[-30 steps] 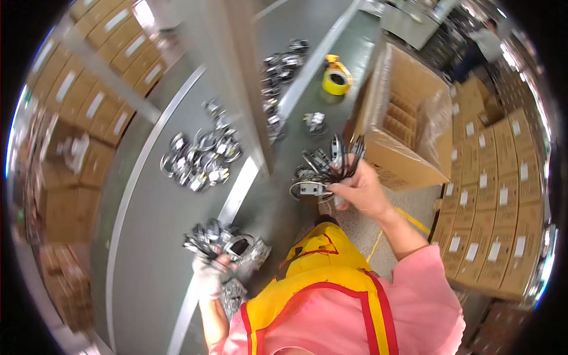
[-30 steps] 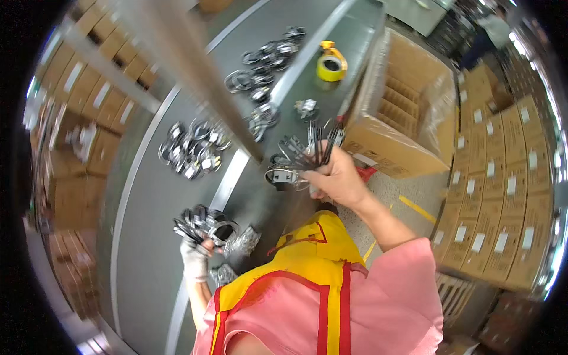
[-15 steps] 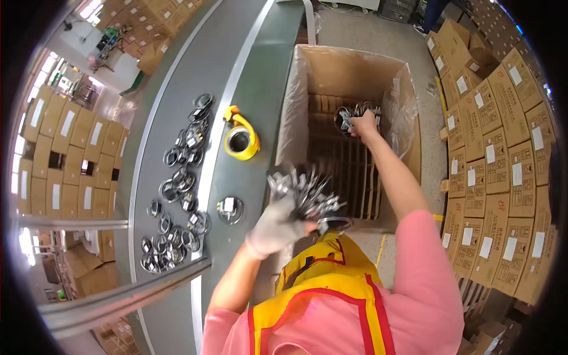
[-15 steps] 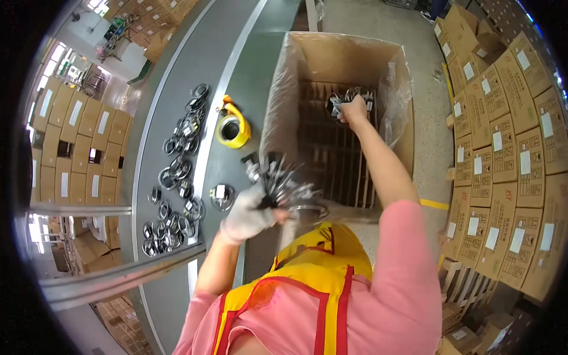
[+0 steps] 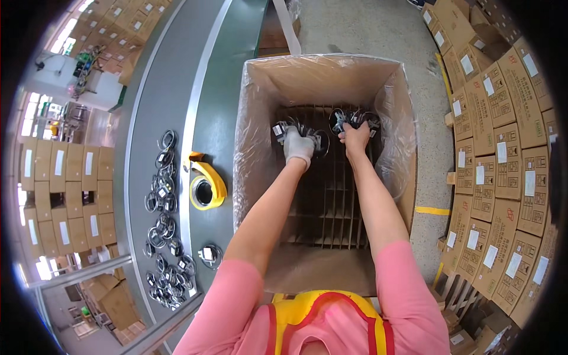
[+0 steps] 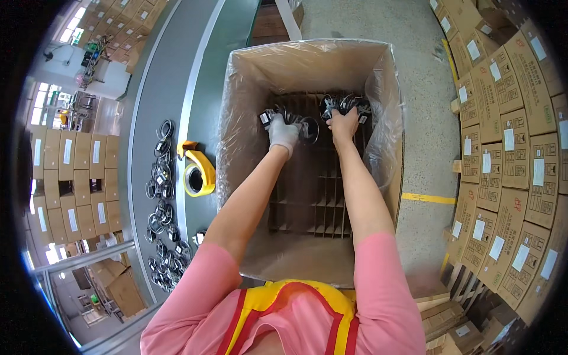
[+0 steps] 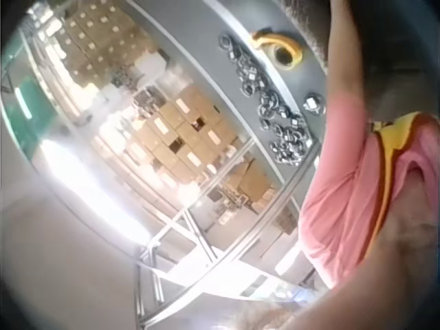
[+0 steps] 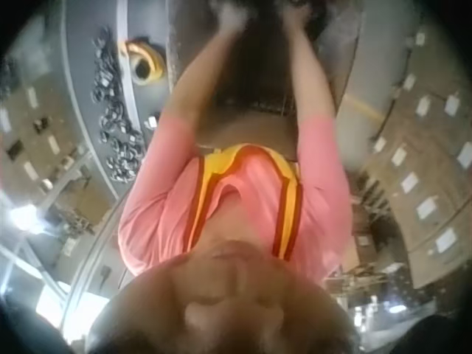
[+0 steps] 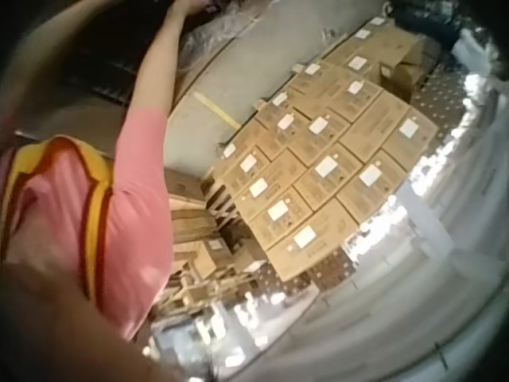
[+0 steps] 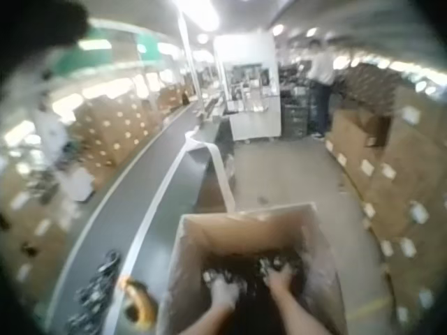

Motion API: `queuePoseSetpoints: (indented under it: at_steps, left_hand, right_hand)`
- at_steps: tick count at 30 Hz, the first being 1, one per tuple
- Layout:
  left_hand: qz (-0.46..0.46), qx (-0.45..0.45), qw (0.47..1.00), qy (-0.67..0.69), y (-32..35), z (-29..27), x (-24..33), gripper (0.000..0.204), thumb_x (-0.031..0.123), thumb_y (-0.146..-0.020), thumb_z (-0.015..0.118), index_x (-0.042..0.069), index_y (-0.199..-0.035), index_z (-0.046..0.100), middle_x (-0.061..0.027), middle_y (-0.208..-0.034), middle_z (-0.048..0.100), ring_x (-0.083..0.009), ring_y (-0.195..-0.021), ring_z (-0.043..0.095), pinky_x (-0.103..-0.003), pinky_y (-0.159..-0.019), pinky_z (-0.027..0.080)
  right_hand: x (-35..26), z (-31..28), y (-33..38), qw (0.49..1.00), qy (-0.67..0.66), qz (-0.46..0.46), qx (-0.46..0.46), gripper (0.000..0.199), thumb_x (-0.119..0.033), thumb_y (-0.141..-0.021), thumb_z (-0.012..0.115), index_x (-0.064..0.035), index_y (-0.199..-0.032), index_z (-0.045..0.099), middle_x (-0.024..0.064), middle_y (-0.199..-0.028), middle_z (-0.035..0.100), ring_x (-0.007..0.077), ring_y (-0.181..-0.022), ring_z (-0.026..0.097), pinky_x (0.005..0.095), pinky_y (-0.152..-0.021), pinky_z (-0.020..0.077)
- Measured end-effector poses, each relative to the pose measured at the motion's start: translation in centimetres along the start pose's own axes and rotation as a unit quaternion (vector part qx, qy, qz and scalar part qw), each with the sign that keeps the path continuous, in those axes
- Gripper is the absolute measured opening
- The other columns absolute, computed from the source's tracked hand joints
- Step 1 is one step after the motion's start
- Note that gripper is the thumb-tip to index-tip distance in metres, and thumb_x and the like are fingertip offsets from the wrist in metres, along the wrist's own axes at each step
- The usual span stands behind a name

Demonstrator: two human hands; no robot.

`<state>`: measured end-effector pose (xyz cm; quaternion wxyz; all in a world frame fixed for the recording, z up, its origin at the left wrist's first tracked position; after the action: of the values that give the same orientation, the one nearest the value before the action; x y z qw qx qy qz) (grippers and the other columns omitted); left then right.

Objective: The person packs small electronic components from a conveyor belt into a cardboard box with protective cardboard dividers and a plastic liner, placing each component into its own section by hand while wearing gloves.

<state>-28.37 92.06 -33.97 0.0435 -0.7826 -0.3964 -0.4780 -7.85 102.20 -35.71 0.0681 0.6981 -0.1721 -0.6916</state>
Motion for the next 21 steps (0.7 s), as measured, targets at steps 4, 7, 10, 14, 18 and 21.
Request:
queuePoseSetpoints:
  at_steps: [4, 7, 10, 14, 18, 21]
  left_hand:
    - [-0.021, 0.073, 0.997, -0.026, -1.2, 0.5, 1.3, 0.033, 0.011, -0.069, 0.066, -0.003, -0.094, 0.049, -0.0232, -0.083, 0.058, -0.0381, -0.083, 0.056, -0.04, -0.074, 0.042]
    - [0.008, 0.145, 0.989, 0.015, -0.9, 0.1, 2.8, 0.034, 0.012, -0.072, 0.065, -0.005, -0.096, 0.047, -0.0244, -0.081, 0.057, -0.0405, -0.084, 0.056, -0.041, -0.073, 0.041]
    - [0.081, 0.195, 0.978, -0.004, -1.9, 0.4, 2.4, 0.034, 0.012, -0.075, 0.063, -0.005, -0.1, 0.046, -0.0221, -0.08, 0.058, -0.0353, -0.07, 0.06, -0.039, -0.062, 0.045]
    - [-0.02, 0.022, 0.969, 0.245, -4.2, 3.0, -1.3, 0.031, 0.018, -0.086, 0.052, -0.005, -0.106, 0.045, -0.0133, -0.078, 0.058, -0.0185, -0.045, 0.055, -0.03, -0.041, 0.044]
    - [-0.039, 0.097, 0.962, 0.253, -4.6, 1.2, -4.3, 0.033, 0.025, -0.091, 0.042, -0.004, -0.108, 0.046, -0.0138, -0.079, 0.058, -0.0176, -0.043, 0.053, -0.03, -0.042, 0.043]
    - [-0.063, -0.046, 0.95, 0.303, -5.1, 3.7, -4.8, 0.033, 0.028, -0.092, 0.041, -0.002, -0.106, 0.046, -0.0125, -0.079, 0.059, -0.0177, -0.043, 0.053, -0.03, -0.042, 0.043]
  right_hand:
    - [-0.8, 0.1, -0.1, 1.0, -0.004, -0.021, -0.001, 0.026, 0.001, -0.075, 0.057, 0.0019, -0.098, 0.045, 0.0096, -0.073, 0.058, 0.0142, -0.045, 0.055, 0.0238, -0.037, 0.0413]
    - [-0.2, 0.7, -0.4, 0.999, -0.016, -0.037, -0.01, 0.022, -0.001, -0.076, 0.057, 0.0002, -0.096, 0.047, 0.0087, -0.073, 0.058, 0.014, -0.049, 0.056, 0.0238, -0.039, 0.0425]
    - [0.9, 1.8, -1.3, 0.995, -0.032, -0.043, -0.089, 0.024, -0.004, -0.079, 0.057, -0.0008, -0.1, 0.046, 0.009, -0.077, 0.058, 0.0143, -0.052, 0.057, 0.0233, -0.04, 0.0432]
    - [1.4, -1.5, -3.2, 0.998, 0.044, 0.011, -0.052, 0.033, -0.015, -0.084, 0.054, -0.0011, -0.109, 0.038, 0.0108, -0.087, 0.056, 0.0137, -0.051, 0.056, 0.0231, -0.037, 0.0415]
    - [1.1, -0.1, -1.1, 0.992, 0.112, 0.026, -0.058, 0.041, -0.025, -0.088, 0.047, 0.0002, -0.118, 0.035, 0.0108, -0.088, 0.055, 0.0155, -0.051, 0.056, 0.0247, -0.042, 0.0431]
    - [2.3, 2.6, -0.7, 0.969, 0.106, 0.061, -0.215, 0.039, -0.024, -0.088, 0.048, -0.0005, -0.117, 0.038, 0.0112, -0.088, 0.058, 0.0139, -0.049, 0.053, 0.0248, -0.042, 0.0418]
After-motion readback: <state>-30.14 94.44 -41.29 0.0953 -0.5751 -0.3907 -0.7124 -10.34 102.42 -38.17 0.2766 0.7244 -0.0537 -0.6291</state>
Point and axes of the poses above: each hand's wrist, its own y-axis away from the middle knuckle, its own z-axis out of the palm, x = y × z, the point moved 10 cm from there along -y, towards the middle knuckle
